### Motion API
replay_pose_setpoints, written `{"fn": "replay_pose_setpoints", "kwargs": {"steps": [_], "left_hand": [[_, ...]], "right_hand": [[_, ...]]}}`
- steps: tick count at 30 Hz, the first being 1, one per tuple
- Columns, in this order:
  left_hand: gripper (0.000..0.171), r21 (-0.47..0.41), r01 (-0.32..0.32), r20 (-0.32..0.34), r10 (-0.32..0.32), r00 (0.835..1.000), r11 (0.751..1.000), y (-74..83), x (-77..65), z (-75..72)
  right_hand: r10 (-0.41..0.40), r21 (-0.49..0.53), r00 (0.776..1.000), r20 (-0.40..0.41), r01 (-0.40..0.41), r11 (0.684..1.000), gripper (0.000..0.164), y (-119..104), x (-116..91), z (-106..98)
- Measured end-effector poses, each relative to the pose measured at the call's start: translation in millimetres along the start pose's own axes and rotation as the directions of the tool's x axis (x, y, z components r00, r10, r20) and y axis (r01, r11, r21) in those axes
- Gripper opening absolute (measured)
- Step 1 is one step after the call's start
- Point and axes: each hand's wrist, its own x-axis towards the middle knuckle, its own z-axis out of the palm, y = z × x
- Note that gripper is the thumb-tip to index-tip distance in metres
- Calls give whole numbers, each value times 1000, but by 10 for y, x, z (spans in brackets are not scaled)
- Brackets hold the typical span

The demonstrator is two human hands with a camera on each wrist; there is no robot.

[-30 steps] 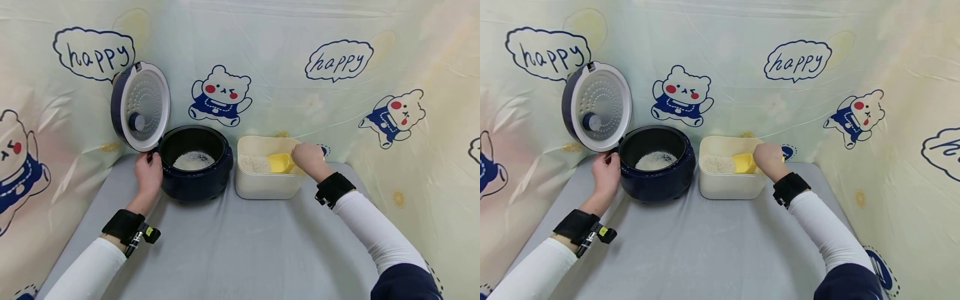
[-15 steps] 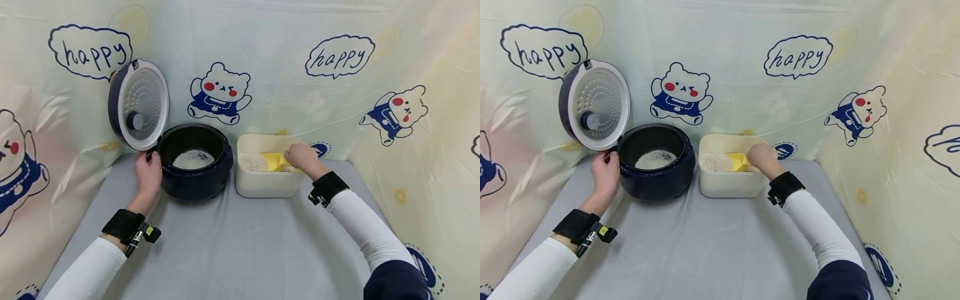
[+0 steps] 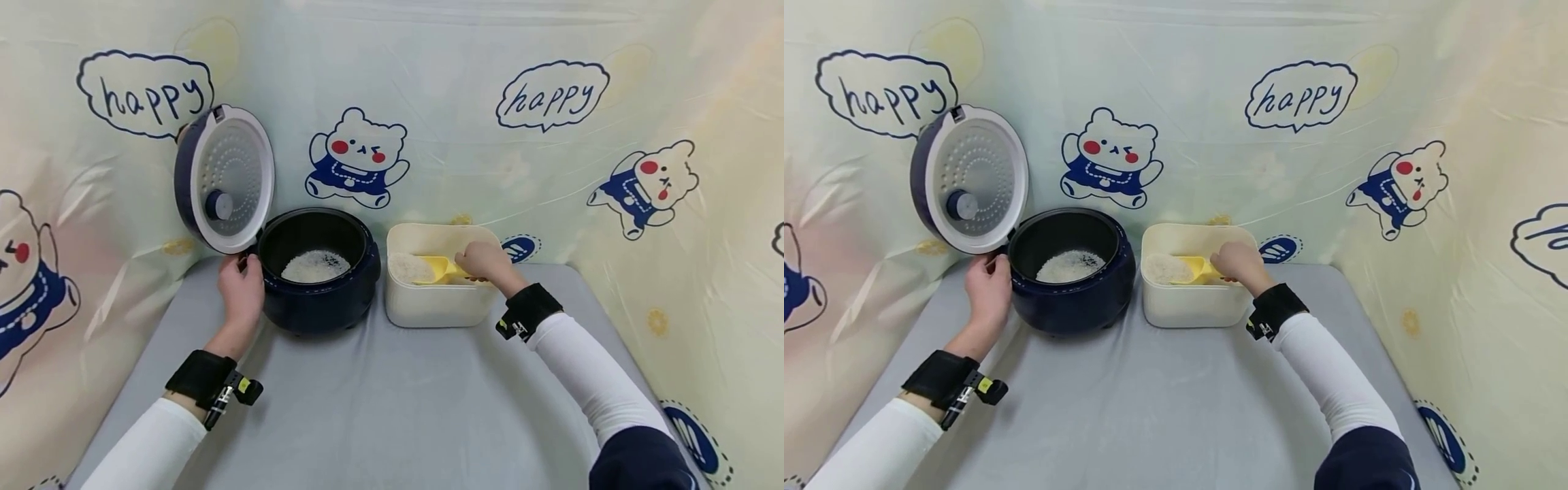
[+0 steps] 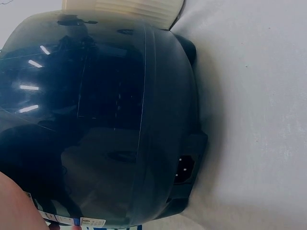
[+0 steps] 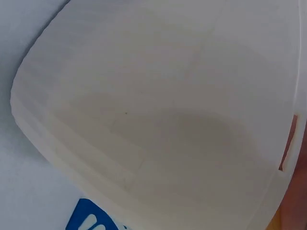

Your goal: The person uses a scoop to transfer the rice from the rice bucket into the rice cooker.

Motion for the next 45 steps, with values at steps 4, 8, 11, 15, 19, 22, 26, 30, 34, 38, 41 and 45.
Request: {"fn": "replay_pose_setpoints", "kwargs": {"steps": [4,8,11,15,19,22,26,30,34,38,41,45], "left_hand": [[39,3,0,-4,0,1000,1000,16,11,-12],[38,-11,11,2,-11,1000,1000,30,-4,-23],[39,-9,14,6,-14,1000,1000,39,-10,-29],[40,-7,6,8,-6,1000,1000,54,-8,-33],[39,-20,-13,12,13,1000,1000,65,-19,-37],[39,-27,-21,12,21,1000,999,65,-23,-38],[40,-36,-17,15,18,1000,999,64,-25,-51],[40,-32,-6,21,6,1000,999,57,-35,-63],[40,-16,-5,7,5,1000,1000,50,-27,-55],[39,-16,-13,-3,13,1000,1000,46,-22,-52],[39,-15,-15,-1,15,1000,1000,38,-27,-54],[39,-11,-13,11,14,1000,1000,25,-33,-57]], "right_hand": [[-3,21,1000,-1,3,1000,47,-8,23,-14],[1,98,999,35,-4,995,46,-15,21,-11],[8,142,998,57,-16,990,44,-24,7,-13],[5,145,999,53,-12,989,44,-17,3,-40],[5,174,998,61,-16,985,43,9,-17,-89],[3,209,998,68,-17,978,41,41,-40,-124],[-9,241,998,69,-8,970,41,93,-59,-157],[-3,275,998,67,-16,961,42,146,-72,-162],[1,281,998,60,-17,960,41,192,-88,-171],[-9,278,999,38,-2,961,42,223,-122,-199],[-25,291,999,21,18,957,44,256,-159,-209],[-57,309,998,10,51,950,49,324,-216,-212]]}}
